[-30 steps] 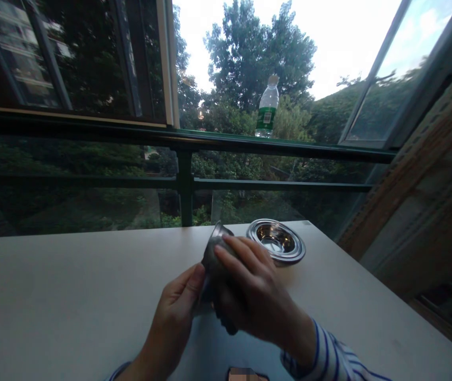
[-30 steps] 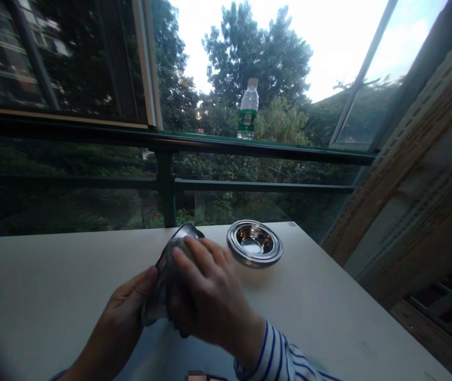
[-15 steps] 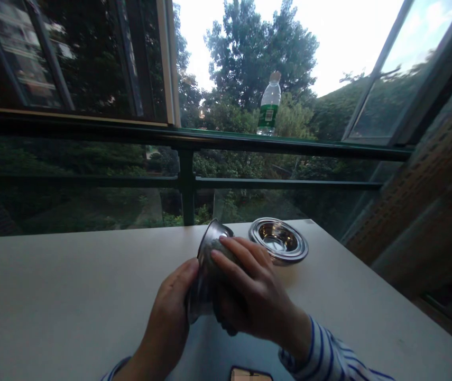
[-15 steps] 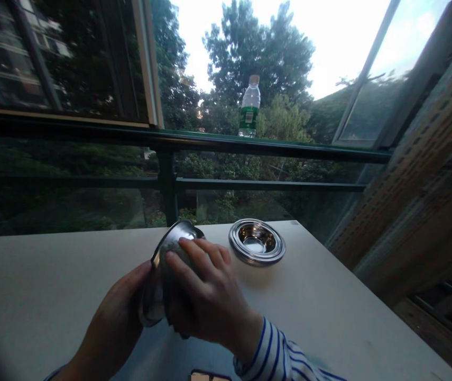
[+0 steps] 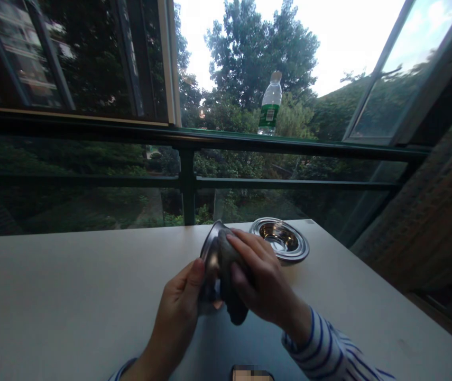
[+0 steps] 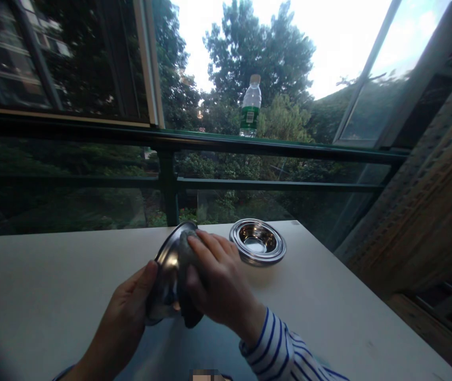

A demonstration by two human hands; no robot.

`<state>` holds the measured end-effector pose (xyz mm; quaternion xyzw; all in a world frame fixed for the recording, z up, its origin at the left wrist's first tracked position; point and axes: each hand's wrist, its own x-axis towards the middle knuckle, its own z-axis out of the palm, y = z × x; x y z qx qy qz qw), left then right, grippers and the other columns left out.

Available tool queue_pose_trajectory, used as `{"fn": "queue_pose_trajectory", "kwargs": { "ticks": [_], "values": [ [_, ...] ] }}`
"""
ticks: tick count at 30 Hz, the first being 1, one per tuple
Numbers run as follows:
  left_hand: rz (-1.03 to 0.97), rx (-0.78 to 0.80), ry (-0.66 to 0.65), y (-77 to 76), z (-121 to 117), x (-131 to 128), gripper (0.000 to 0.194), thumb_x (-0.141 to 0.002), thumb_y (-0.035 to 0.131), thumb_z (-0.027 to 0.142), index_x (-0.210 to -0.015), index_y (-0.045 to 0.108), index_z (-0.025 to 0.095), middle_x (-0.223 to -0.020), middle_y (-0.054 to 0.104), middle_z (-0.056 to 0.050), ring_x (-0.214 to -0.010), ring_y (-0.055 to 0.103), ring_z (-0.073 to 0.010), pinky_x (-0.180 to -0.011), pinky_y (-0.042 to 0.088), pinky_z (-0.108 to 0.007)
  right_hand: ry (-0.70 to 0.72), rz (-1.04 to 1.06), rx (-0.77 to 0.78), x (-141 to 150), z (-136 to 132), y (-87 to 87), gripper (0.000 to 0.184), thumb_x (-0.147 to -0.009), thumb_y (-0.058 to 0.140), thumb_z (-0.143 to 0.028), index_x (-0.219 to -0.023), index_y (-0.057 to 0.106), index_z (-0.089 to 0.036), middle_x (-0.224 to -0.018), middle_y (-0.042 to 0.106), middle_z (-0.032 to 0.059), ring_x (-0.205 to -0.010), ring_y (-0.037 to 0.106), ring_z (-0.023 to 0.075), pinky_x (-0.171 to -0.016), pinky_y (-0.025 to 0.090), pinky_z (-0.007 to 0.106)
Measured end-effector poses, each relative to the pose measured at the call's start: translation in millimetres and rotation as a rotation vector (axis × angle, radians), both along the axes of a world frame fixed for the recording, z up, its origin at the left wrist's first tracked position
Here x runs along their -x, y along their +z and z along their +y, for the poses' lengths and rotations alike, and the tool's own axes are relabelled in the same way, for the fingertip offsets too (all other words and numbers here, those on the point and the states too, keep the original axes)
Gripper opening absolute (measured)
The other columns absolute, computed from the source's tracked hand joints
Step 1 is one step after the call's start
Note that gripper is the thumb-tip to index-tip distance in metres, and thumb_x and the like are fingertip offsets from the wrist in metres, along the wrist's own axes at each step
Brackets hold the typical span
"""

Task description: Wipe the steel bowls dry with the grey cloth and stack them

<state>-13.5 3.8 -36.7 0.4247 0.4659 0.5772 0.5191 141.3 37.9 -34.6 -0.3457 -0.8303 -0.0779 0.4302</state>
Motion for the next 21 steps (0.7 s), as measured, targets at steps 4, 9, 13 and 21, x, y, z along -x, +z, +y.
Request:
{"fn": "queue_pose_trajectory", "kwargs": {
  "ticks": [4, 9, 13, 21],
  "values": [
    [0.120, -0.074, -0.003, 1.4, 1, 3, 0.038, -0.075, 0.055, 0.052, -0.066, 0.062, 0.016, -0.058, 0.055, 0.001, -0.056, 0.047, -0.0122, -0.054, 0.040, -0.022, 0.067, -0.063, -0.049, 3, -7, 1.2, 0.047, -0.079, 0.049, -0.028, -0.124, 0.048, -0.015, -0.129, 0.048, 0.0136, -0.118, 0.041, 0.0295, -0.093, 0.037, 0.049],
    [0.132, -0.096, -0.004, 1.1, -1, 2, 0.037, -0.075, 0.056, 0.051, -0.065, 0.062, 0.016, -0.059, 0.054, 0.001, -0.057, 0.045, -0.0117, -0.055, 0.039, -0.021, 0.046, -0.039, -0.065, 2, -6, 6.5, 0.042, -0.079, 0.048, -0.025, -0.120, 0.052, -0.015, -0.125, 0.052, 0.0124, -0.114, 0.044, 0.0286, -0.093, 0.037, 0.049],
    [0.116, -0.062, -0.004, 1.5, -4, -4, 0.038, -0.075, 0.055, 0.051, -0.061, 0.059, 0.016, -0.057, 0.053, 0.000, -0.055, 0.045, -0.0123, -0.050, 0.036, -0.021, -0.050, 0.025, 0.084, -6, 0, 11.6, 0.037, -0.083, 0.042, -0.022, -0.118, 0.053, -0.015, -0.119, 0.056, 0.0121, -0.107, 0.050, 0.0252, -0.090, 0.040, 0.045],
    [0.156, -0.112, -0.023, 1.4, -1, 2, 0.036, -0.075, 0.056, 0.050, -0.062, 0.058, 0.016, -0.058, 0.051, 0.001, -0.056, 0.043, -0.0123, -0.054, 0.037, -0.022, 0.037, -0.081, -0.027, -1, -7, 12.6, 0.040, -0.080, 0.047, -0.027, -0.118, 0.053, -0.017, -0.125, 0.052, 0.0109, -0.112, 0.045, 0.0283, -0.092, 0.036, 0.048]
  ]
}}
